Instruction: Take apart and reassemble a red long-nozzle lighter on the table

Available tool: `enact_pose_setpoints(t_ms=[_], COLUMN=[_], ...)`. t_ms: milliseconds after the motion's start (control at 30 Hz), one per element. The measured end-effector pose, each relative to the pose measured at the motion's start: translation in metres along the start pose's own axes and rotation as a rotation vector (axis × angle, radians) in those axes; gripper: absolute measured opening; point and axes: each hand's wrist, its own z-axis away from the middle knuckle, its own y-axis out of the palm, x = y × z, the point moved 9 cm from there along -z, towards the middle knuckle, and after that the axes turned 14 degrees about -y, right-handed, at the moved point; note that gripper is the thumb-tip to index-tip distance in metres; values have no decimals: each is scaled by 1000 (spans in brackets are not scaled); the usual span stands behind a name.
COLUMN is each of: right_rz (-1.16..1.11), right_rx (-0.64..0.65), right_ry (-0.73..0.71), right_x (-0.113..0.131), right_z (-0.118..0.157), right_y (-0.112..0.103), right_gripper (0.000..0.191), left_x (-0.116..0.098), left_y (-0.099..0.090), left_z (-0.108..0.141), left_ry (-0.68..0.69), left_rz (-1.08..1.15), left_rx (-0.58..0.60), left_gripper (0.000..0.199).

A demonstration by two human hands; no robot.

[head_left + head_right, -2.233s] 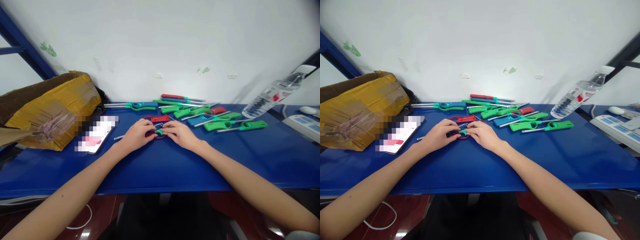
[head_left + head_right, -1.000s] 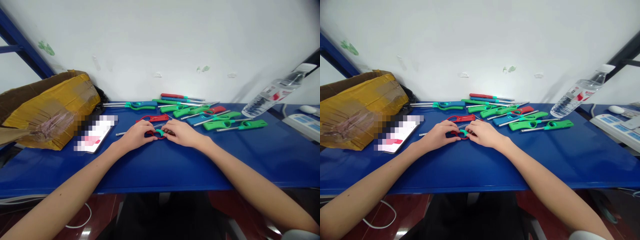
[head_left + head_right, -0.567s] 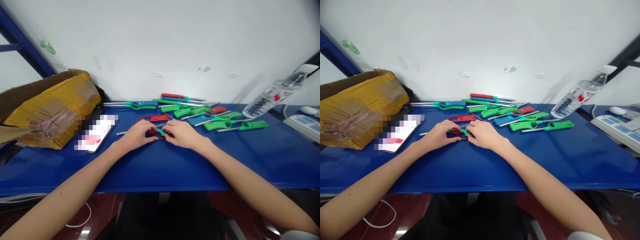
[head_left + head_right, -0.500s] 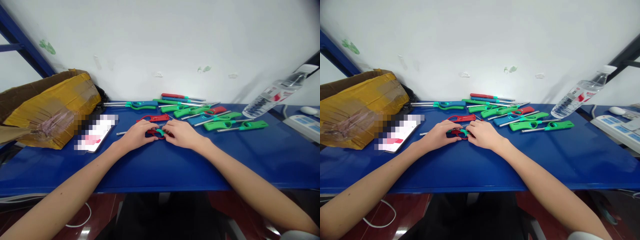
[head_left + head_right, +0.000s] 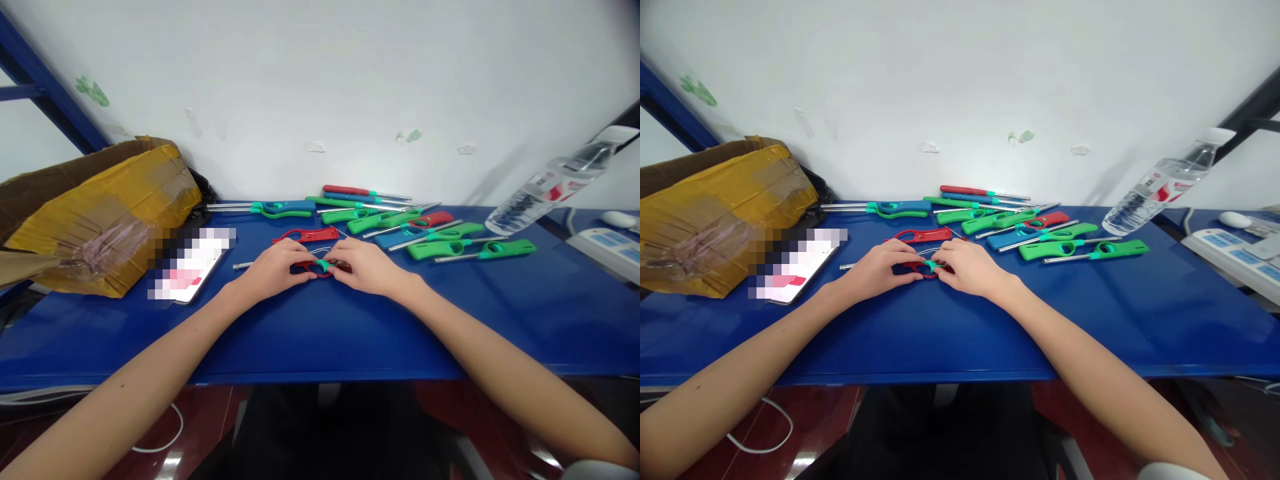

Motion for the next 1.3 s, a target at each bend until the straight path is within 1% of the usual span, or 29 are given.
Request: enact_pose_setpoints(t_ms=[233, 400, 500, 767, 933, 1133, 1300], right_rz=[-71, -71, -90, -112, -124, -124, -143], right_rx=[-37, -97, -125, -156, -164, -218, -205], right_ry=[-61, -53, -44, -76, -112, -99, -73], right_x=[-4, -6, -6, -9, -8, -9, -10], right_z=[6, 6, 6, 11, 12, 12, 12], right_y=[-1, 2, 2, -10, -4, -1, 0], right_gripper=[23, 23, 23, 23, 18, 17, 18], left_x=[0, 0, 0, 1, 0, 0, -1], left_y=[0, 1, 1, 1, 0, 0, -1], left_z=[1, 1, 2, 3, 2, 2, 5], left_ry=[-2, -3, 10, -2, -4, -10, 18], left_rz=[0, -1, -14, -23, -18, -10, -25], left_rx=[3, 1, -8, -14, -6, 6, -19], left_gripper=[26, 29, 27, 27, 30, 33, 31])
